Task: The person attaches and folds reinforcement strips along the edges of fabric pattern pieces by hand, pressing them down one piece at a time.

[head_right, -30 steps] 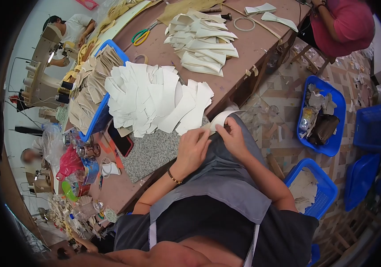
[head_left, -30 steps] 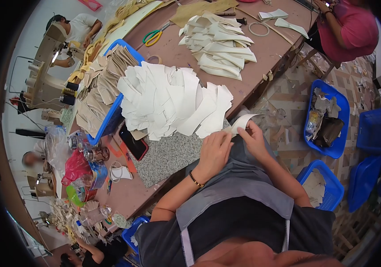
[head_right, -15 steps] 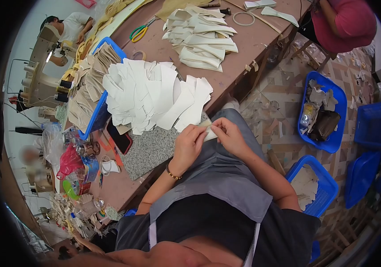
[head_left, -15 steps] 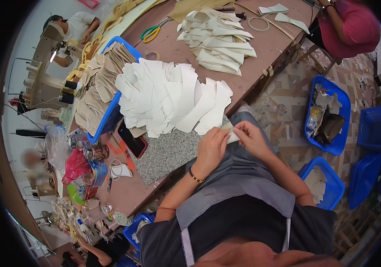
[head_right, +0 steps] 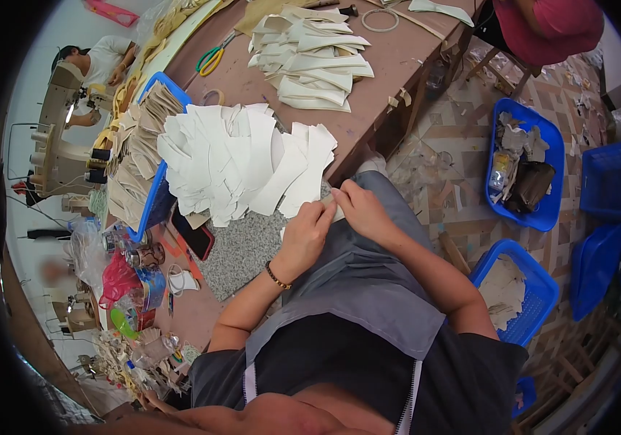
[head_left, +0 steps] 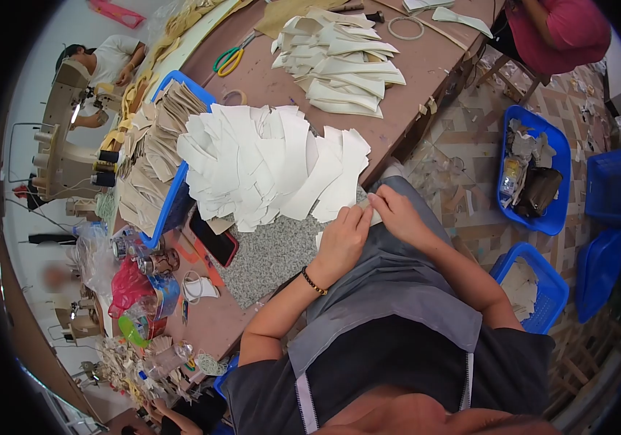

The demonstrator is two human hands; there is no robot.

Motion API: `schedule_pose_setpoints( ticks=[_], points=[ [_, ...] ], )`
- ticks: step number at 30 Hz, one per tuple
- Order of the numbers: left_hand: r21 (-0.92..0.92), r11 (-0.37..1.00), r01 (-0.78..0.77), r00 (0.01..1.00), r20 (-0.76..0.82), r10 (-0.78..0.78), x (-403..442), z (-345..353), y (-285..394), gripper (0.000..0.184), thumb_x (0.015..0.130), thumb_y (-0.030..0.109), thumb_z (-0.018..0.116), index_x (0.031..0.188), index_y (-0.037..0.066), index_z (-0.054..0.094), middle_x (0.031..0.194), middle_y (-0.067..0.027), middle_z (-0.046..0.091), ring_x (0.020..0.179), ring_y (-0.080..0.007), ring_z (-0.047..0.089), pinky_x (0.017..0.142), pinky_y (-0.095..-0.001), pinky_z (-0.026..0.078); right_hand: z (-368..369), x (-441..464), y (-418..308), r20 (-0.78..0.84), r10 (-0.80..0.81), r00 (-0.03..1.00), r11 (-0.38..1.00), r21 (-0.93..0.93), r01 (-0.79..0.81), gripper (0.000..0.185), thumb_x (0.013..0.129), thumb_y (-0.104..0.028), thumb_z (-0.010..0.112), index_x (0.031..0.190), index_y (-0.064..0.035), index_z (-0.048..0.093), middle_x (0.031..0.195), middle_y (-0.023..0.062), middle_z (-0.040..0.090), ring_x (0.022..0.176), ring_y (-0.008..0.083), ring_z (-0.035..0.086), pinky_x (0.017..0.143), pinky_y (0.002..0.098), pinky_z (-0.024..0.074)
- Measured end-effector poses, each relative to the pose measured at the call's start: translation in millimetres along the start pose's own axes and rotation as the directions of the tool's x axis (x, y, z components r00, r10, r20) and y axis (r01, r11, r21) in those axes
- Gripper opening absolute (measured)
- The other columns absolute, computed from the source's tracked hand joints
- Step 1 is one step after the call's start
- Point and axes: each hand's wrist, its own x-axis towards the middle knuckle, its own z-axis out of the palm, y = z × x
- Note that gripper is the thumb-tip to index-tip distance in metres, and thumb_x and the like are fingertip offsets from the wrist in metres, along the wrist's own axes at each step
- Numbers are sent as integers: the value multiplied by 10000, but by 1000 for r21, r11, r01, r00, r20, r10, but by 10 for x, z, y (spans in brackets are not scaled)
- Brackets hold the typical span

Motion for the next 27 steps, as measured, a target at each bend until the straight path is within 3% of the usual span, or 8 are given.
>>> schedule_pose_setpoints(
  ticks=[7, 10, 13, 22, 27],
  points=[
    [-73, 995, 70, 998, 5, -70, 30, 35, 34, 419, 770, -35, 582, 1188, -5, 597, 893, -124, 535, 816, -299, 573, 664, -377, 504, 69, 166, 389, 71, 52, 996, 955, 289, -70, 343, 969, -279, 572, 776, 0, 525, 656, 55, 497, 640, 124, 457, 573, 314, 390],
    [-98, 993, 70, 998, 10, -69, -87, -33, -12, 425, 770, -36, 588, 1193, -4, 593, 892, -129, 534, 815, -299, 576, 666, -374, 504, 58, 152, 447, 72, 28, 997, 951, 304, -49, 320, 967, -263, 585, 768, -17, 533, 662, -3, 486, 644, 81, 437, 555, 279, 375],
    [-102, 993, 51, 998, 32, -48, -94, -35, -55, 425, 775, -31, 592, 1200, -6, 588, 891, -132, 534, 810, -300, 578, 667, -378, 502, 40, 183, 430, 182, 69, 981, 872, 466, -148, 308, 966, -261, 595, 768, -33, 536, 669, -32, 474, 636, 55, 416, 536, 256, 356],
    [-79, 996, 42, 997, 73, -36, -88, -97, -66, 442, 789, -9, 577, 1231, 8, 577, 884, -125, 535, 793, -292, 576, 649, -377, 499, 63, 268, 640, 118, -9, 993, 913, 406, -40, 286, 970, -253, 596, 777, -52, 533, 667, -58, 473, 613, 32, 395, 511, 228, 325],
    [-38, 999, 35, 995, 91, -31, -59, -127, -67, 445, 785, 5, 576, 1230, 9, 581, 898, -112, 534, 808, -280, 575, 636, -362, 502, -11, 318, 700, 232, 77, 970, 860, 477, -183, 263, 986, -262, 574, 801, -84, 516, 655, -59, 481, 556, 29, 403, 471, 219, 303]
  ],
)
